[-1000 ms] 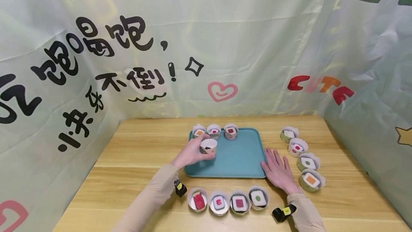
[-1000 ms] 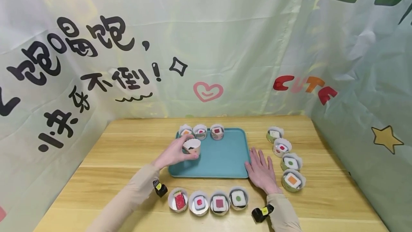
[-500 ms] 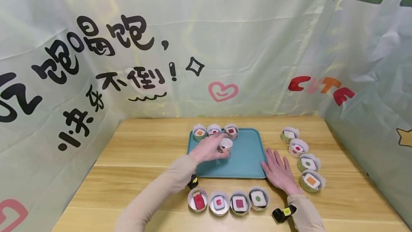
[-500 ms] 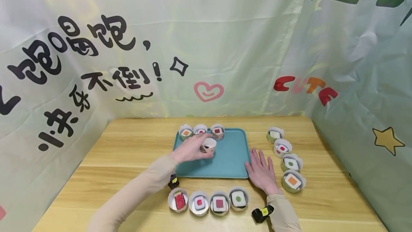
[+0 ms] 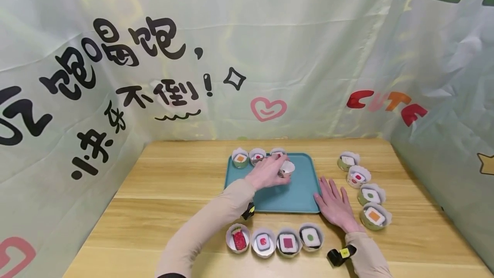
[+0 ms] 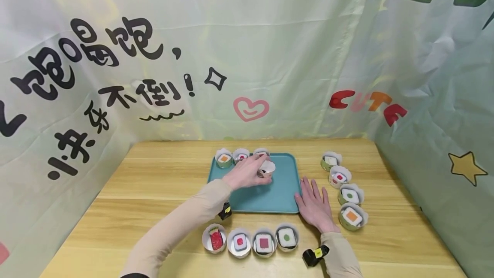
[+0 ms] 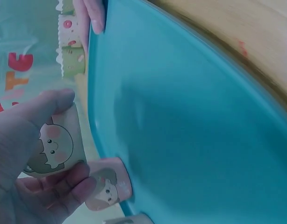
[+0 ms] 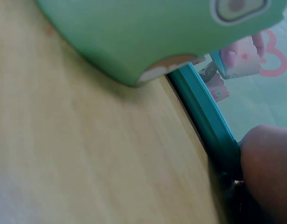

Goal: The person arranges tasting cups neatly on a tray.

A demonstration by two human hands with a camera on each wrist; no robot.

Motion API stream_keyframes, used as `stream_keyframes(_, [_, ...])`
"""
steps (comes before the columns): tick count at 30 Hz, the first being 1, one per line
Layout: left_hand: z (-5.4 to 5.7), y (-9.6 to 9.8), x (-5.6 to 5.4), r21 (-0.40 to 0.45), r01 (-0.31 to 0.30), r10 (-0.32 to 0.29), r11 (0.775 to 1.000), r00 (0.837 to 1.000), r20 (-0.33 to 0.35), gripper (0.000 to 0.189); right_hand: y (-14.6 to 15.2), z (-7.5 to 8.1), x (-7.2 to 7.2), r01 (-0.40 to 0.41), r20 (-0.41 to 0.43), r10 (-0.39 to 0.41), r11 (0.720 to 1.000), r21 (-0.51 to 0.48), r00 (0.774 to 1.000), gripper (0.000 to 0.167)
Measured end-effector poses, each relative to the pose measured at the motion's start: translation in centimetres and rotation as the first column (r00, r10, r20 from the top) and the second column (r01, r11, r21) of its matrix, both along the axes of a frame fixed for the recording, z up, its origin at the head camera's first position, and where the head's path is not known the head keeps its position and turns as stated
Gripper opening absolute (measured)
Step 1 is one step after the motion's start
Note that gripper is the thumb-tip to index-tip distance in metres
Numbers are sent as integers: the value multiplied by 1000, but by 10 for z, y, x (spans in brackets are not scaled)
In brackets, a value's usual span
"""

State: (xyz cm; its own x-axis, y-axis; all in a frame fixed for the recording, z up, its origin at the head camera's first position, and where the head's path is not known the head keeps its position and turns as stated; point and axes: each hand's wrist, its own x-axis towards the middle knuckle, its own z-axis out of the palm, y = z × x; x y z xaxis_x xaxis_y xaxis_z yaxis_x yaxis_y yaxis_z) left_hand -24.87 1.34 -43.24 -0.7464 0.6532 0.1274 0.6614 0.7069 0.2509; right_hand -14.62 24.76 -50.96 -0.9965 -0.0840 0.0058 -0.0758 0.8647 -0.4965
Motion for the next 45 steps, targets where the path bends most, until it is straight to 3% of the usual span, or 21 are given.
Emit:
stream_keyframes(10, [1,32,-5,-8,-79,79,997,997,-23,62,6,-10,-5,-3,-28,3,1000,-4,1000,70])
stream_keyframes(16, [-2,48,-7,-57,-132,129,990,991,-43,62,3,-3,-2,2,-11,-2,1000,-25,1000,66])
stream_keyframes(29, [-12,71,-10,-202,-215,167,956,958,-231,53,0,0,0,8,9,-8,1000,1,1000,63])
stream_keyframes(35, [-21,74,-9,-194,-216,157,957,947,-281,44,0,0,0,7,6,-7,1000,4,1000,63])
stream_keyframes(42, [-24,76,-9,-124,-233,198,965,950,-240,34,-1,1,0,8,8,-8,1000,1,1000,63])
stream_keyframes(45, [-26,79,-8,-103,-258,227,961,943,-243,30,-1,1,0,7,9,-7,1000,2,1000,63])
